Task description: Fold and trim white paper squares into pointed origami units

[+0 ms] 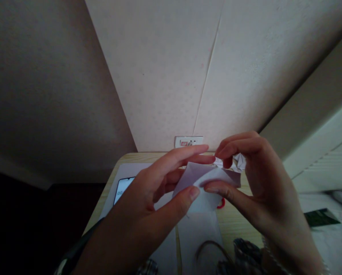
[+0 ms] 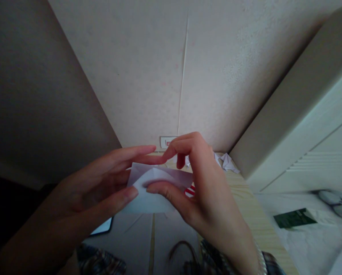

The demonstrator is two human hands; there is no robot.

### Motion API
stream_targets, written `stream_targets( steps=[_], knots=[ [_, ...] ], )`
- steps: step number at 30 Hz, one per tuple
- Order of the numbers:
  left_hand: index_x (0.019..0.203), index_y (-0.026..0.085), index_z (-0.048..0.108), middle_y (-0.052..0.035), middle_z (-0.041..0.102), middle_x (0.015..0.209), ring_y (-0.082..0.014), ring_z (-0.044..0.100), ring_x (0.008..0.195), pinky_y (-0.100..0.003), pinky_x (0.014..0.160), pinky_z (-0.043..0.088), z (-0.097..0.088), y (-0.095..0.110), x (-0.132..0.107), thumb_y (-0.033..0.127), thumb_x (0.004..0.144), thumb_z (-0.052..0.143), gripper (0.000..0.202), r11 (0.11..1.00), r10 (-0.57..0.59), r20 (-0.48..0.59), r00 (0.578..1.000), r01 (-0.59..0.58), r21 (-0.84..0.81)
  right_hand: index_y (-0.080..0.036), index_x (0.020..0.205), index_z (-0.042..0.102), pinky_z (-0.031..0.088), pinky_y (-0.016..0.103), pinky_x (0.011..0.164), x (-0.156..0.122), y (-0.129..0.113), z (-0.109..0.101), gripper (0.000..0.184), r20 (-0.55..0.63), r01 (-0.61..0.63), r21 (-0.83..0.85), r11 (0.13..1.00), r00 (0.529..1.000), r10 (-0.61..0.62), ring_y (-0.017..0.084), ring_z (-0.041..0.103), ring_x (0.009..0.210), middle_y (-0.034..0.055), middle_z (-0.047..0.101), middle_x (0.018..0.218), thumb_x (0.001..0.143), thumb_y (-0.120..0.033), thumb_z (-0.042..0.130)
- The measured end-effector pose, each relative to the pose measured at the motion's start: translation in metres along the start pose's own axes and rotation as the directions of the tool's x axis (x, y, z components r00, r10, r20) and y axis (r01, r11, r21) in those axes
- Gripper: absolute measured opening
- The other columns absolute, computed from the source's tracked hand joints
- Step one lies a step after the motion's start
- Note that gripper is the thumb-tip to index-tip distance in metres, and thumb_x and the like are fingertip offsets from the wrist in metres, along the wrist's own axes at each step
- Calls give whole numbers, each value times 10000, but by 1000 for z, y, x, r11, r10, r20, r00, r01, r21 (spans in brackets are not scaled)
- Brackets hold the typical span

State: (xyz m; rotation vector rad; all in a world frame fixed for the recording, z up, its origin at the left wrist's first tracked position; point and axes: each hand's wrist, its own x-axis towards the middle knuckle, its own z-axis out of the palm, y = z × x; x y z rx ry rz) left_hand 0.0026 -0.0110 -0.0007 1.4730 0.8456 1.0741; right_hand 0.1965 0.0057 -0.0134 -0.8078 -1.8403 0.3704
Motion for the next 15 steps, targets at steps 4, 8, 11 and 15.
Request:
stream_targets(
  steps=[4,8,11,15],
  knots=[
    [1090,408,749,104,793,1132,-112,745,959,-108,715,577,4,2,3,383,933,658,184,990,-59,-85,995,48,-131,-236,930,585,464,251,805,-1,-1,-1,153,12,63,-66,996,998,-63,141,524,949,-12,535,998,889,-264,730],
    [1055,404,769,88,808,947,-90,728,771,-90,535,517,3,0,8,279,912,683,209,997,-74,-128,989,71,-31,-243,916,639,466,233,883,-3,-3,-7,40,57,112,-133,985,993,-106,132,525,1029,-11,541,1075,929,-237,677],
    [961,347,789,71,757,737,-81,673,598,-114,488,502,1,-5,12,143,858,697,246,999,-38,-239,970,30,-36,-270,920,673,459,273,928,-7,-4,-13,136,71,157,-186,970,987,-146,160,517,1117,-9,541,1180,928,-139,641],
    [908,327,792,64,662,619,-99,671,610,-113,453,470,2,-13,14,85,820,689,277,995,87,-440,894,-103,-12,-276,958,666,414,356,1016,-10,-3,-14,100,-2,129,-187,974,991,-132,219,491,1203,11,530,1250,895,-205,697]
  ],
)
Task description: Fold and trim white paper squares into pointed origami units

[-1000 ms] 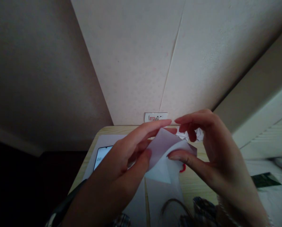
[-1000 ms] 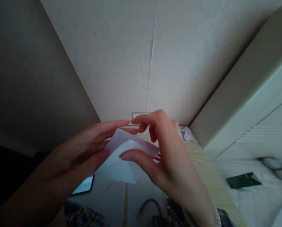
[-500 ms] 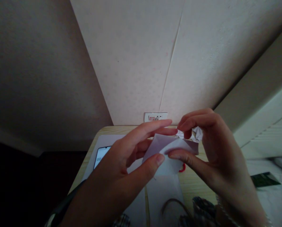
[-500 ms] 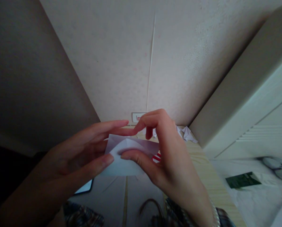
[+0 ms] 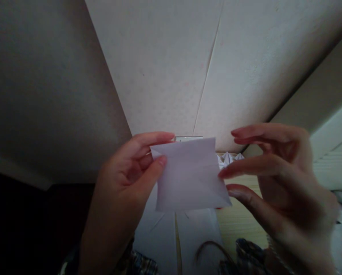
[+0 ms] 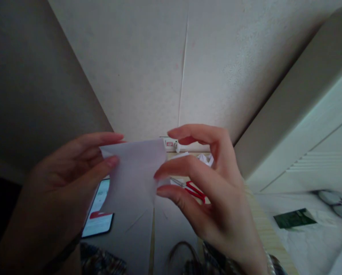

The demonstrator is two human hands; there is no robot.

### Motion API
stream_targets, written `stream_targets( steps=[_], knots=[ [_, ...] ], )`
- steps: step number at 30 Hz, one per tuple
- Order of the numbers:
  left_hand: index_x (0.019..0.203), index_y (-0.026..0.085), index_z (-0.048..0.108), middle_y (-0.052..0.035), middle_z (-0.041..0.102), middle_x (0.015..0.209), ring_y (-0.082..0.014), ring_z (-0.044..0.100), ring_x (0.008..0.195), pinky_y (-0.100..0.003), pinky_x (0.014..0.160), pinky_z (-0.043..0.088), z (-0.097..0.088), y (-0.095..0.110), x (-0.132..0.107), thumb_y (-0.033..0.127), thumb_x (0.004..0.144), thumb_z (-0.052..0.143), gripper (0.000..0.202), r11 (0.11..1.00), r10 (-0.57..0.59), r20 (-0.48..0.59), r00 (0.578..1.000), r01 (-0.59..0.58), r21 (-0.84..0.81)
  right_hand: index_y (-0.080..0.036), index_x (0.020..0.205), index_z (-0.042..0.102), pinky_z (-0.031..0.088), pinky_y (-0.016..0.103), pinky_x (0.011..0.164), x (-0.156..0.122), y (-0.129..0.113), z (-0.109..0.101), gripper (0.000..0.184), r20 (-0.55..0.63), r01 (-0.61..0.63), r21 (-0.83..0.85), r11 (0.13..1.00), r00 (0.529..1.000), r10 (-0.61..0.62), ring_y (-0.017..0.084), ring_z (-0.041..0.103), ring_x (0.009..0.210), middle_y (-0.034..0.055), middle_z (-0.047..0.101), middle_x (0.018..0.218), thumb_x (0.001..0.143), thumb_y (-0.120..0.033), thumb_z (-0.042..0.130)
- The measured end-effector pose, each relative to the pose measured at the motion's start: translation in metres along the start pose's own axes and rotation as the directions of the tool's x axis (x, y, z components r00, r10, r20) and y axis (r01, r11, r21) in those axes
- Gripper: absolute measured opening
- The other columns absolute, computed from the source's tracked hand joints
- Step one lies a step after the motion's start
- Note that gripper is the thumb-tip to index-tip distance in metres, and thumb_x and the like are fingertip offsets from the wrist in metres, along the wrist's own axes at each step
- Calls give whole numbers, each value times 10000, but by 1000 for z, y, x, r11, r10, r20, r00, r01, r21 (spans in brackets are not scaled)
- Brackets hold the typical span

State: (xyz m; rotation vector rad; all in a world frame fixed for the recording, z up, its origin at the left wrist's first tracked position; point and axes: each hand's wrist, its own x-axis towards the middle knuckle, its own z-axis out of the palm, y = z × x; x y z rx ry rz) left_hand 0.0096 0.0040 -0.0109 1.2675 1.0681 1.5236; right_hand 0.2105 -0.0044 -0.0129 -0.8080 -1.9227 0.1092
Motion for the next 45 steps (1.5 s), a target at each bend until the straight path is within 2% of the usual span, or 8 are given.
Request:
stream_targets(
  steps=[4,8,10,16,20,25,31,45],
  knots=[
    [862,310,766,55,649,646,-113,642,602,-149,466,491,2,-2,-1,101,767,746,231,999,19,-140,990,-23,-32,-246,1054,612,427,385,955,1,2,8,308,-93,-63,125,990,993,74,232,512,1102,34,552,1127,809,-267,798],
    [872,312,745,79,706,797,-112,651,740,-162,592,518,3,1,-3,94,765,739,243,999,46,-183,982,-50,-18,-230,1005,592,436,361,835,2,3,12,248,-92,-138,171,976,984,155,201,521,972,13,539,1003,840,-275,772],
    [864,300,712,93,728,856,-133,659,815,-199,668,522,3,4,-4,88,743,764,250,997,-66,-153,986,61,-38,-229,975,596,433,339,788,2,2,12,181,-52,-160,164,973,984,171,182,526,938,1,538,975,872,-274,739],
    [865,266,716,68,757,770,-151,691,670,-218,519,502,8,8,-3,217,755,787,140,993,-111,-117,987,105,-58,-251,1178,580,463,325,863,2,2,16,353,-73,-229,179,957,967,245,178,560,990,0,597,1064,867,-251,747],
    [877,240,734,46,773,776,-174,716,727,-199,554,528,10,7,-1,244,765,772,118,984,-180,-42,983,180,-3,-240,1216,615,490,356,885,7,4,18,356,-63,-233,119,965,968,242,193,575,1010,34,597,1146,877,-209,721],
    [793,211,739,45,765,700,-142,668,571,-197,526,531,6,9,0,248,789,746,37,975,-205,69,976,197,100,-254,1223,623,512,378,870,9,3,19,369,-89,-223,94,970,969,231,212,585,1030,43,621,1150,874,-158,695],
    [726,197,704,21,782,721,-185,741,694,-207,608,565,2,6,5,230,762,784,93,970,-207,107,972,190,150,-277,1326,573,537,415,861,8,5,21,481,-110,-220,92,971,967,229,230,603,1024,54,635,1162,874,-158,685],
    [894,233,768,22,811,760,-191,725,603,-240,556,553,-1,3,4,243,780,735,120,958,-219,94,971,196,208,-258,1067,672,504,394,931,8,1,19,235,-128,-177,49,983,975,182,216,581,1108,42,623,1140,868,-137,701]
  ],
)
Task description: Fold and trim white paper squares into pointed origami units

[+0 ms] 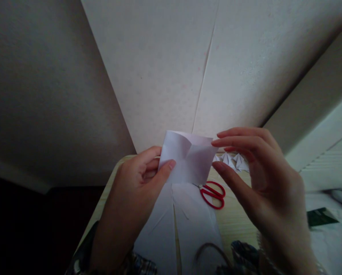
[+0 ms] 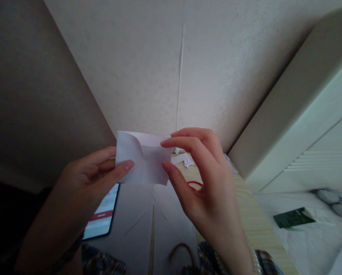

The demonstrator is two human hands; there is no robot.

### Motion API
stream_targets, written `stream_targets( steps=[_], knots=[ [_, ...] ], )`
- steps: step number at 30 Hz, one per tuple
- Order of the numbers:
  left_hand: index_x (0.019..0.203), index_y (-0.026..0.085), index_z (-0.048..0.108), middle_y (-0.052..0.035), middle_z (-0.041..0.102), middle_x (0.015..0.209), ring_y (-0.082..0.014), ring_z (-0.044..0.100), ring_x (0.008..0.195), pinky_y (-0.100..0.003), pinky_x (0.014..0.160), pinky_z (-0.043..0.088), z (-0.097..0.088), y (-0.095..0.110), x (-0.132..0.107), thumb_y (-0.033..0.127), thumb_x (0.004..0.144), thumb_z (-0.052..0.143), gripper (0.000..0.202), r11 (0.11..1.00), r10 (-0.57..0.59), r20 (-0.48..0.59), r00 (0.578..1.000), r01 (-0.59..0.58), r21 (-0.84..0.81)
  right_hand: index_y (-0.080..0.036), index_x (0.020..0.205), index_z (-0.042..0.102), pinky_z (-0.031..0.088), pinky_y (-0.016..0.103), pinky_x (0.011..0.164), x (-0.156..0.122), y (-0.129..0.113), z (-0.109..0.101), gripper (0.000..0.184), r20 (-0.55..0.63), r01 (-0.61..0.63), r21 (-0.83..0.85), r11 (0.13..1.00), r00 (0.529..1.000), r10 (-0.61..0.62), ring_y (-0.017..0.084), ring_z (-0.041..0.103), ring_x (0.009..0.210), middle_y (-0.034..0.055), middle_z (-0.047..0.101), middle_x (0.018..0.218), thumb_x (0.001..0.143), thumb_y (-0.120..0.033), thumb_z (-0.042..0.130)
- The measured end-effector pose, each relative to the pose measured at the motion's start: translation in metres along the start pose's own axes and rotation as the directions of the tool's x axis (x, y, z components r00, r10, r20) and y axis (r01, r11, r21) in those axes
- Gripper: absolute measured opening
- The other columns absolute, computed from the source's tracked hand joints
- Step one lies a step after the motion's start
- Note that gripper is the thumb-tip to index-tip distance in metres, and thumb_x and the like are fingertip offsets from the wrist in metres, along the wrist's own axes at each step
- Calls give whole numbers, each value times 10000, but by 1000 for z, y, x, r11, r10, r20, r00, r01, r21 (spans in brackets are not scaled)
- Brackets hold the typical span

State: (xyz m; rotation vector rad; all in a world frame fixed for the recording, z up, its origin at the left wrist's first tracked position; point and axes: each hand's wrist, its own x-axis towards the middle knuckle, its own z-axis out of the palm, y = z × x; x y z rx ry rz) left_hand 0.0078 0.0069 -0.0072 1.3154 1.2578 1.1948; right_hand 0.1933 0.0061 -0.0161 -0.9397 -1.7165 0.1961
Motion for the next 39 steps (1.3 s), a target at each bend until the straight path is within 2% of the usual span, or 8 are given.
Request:
stream_targets(
  steps=[5,8,14,18,21,26,32,39],
  knots=[
    [863,241,765,51,777,692,-144,666,557,-185,490,472,0,-1,-1,207,781,722,99,1000,17,-21,1000,-17,2,-286,1205,612,537,329,777,-3,-5,-1,393,-24,-93,98,991,995,96,167,640,874,-10,665,932,879,-75,667],
    [848,237,765,51,756,660,-136,650,569,-168,478,443,0,1,-3,209,787,717,83,1000,-3,-4,1000,2,-22,-300,1242,599,537,307,730,-4,-2,-5,413,31,-73,112,991,997,70,158,647,822,-24,666,862,915,-49,589],
    [917,233,763,52,737,647,-124,623,536,-173,513,493,-3,1,-2,216,805,709,125,995,2,60,998,4,-99,-325,1217,633,549,302,806,-2,9,-14,422,257,154,-28,988,956,-142,181,614,1000,26,618,1087,913,-38,576],
    [1019,221,759,19,784,775,-159,688,657,-191,567,517,-5,-3,-1,239,834,682,202,997,19,89,996,-12,-80,-330,1126,682,507,328,946,-1,9,-20,307,301,236,-108,966,934,-194,192,544,1117,28,542,1175,916,-115,621],
    [1037,225,764,13,790,820,-168,701,711,-193,591,516,-6,-2,-3,237,855,651,215,998,13,89,996,-7,-69,-355,1152,680,430,353,1065,0,7,-24,262,328,226,-114,967,928,-178,202,475,1251,0,507,1343,938,-212,631],
    [1037,253,775,19,797,864,-164,693,725,-187,593,501,-7,0,-4,235,850,653,224,999,13,130,991,-9,-32,-351,1111,702,363,392,1129,1,7,-25,192,283,195,-128,972,947,-152,219,378,1396,-23,422,1508,943,-284,639],
    [1095,260,763,18,804,938,-182,706,800,-192,623,506,-8,-2,-2,236,855,659,263,997,0,173,985,13,-73,-344,1010,724,338,394,1159,2,7,-22,114,303,204,-92,975,938,-168,219,389,1390,-55,419,1517,942,-312,638],
    [1158,266,736,27,808,977,-154,727,823,-151,639,515,-10,-2,-3,216,865,673,304,987,-16,240,971,53,-149,-351,1014,741,408,377,1109,1,2,-24,152,289,198,-124,972,944,-156,228,477,1322,-47,490,1476,951,-398,611]
  ],
)
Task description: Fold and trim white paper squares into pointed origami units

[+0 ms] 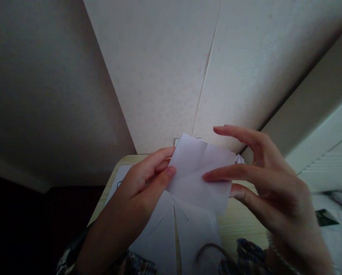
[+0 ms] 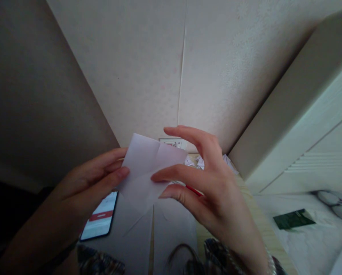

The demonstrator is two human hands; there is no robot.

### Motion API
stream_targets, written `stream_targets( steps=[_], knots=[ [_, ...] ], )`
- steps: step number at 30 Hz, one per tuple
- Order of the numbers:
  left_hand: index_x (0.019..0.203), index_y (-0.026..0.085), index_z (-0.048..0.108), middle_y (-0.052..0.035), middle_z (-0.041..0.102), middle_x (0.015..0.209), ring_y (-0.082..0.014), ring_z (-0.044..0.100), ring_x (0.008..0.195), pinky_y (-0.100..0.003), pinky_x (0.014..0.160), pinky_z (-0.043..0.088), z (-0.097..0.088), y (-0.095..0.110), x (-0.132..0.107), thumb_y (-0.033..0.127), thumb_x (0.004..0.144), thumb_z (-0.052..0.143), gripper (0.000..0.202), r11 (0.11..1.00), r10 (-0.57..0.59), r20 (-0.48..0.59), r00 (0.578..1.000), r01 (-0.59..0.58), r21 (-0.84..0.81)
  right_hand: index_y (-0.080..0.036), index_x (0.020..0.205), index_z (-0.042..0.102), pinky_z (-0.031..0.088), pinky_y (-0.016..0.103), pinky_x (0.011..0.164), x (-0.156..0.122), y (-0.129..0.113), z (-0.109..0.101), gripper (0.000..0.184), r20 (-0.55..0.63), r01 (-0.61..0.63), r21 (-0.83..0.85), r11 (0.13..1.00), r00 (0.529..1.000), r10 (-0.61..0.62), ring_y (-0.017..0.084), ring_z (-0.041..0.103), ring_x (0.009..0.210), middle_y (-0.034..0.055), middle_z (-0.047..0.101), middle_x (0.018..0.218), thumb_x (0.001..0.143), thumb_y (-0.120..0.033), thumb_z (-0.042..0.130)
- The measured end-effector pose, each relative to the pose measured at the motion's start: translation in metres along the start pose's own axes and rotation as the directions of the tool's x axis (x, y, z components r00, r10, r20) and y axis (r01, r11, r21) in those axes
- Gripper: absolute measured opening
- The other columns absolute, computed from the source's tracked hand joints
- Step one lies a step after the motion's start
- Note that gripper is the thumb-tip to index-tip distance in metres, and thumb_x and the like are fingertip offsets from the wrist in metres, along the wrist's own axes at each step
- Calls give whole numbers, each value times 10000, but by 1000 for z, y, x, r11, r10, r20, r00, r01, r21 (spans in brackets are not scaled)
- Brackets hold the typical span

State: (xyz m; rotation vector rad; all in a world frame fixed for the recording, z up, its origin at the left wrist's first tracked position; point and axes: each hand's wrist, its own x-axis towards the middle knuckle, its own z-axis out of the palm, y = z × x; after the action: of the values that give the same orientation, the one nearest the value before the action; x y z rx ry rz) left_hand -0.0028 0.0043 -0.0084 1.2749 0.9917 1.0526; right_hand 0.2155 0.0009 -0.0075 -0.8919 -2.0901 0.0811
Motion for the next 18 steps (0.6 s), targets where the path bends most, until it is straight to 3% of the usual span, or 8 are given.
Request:
stream_targets(
  steps=[6,10,14,18],
  knots=[
    [1133,282,752,38,806,1013,-143,727,821,-150,671,522,1,1,0,222,872,682,277,1000,20,3,1000,-20,9,-369,987,768,474,411,1031,0,-3,-1,158,-6,-27,10,1000,1000,27,246,565,1224,-49,561,1432,949,-304,629],
    [1182,303,737,38,794,1097,-146,729,861,-152,681,524,1,2,-1,261,911,650,288,999,22,14,1000,-23,47,-341,915,762,525,327,933,2,-7,3,124,-36,-94,58,994,995,96,210,601,1173,-58,599,1384,937,-290,652],
    [1237,380,709,58,756,1215,-175,701,1060,-161,746,525,-3,-1,-4,310,963,593,305,994,30,34,999,-33,101,-297,862,731,514,249,909,5,-9,11,105,-72,-150,164,975,984,163,165,613,1176,-57,641,1304,936,-264,664],
    [1246,464,687,113,653,1393,-200,559,1314,-181,883,516,-7,-4,-10,341,971,576,320,987,31,76,997,-42,157,-260,787,698,511,238,792,7,-11,16,154,-127,-228,228,947,957,261,148,652,1048,-29,700,1149,937,-264,665]
  ],
)
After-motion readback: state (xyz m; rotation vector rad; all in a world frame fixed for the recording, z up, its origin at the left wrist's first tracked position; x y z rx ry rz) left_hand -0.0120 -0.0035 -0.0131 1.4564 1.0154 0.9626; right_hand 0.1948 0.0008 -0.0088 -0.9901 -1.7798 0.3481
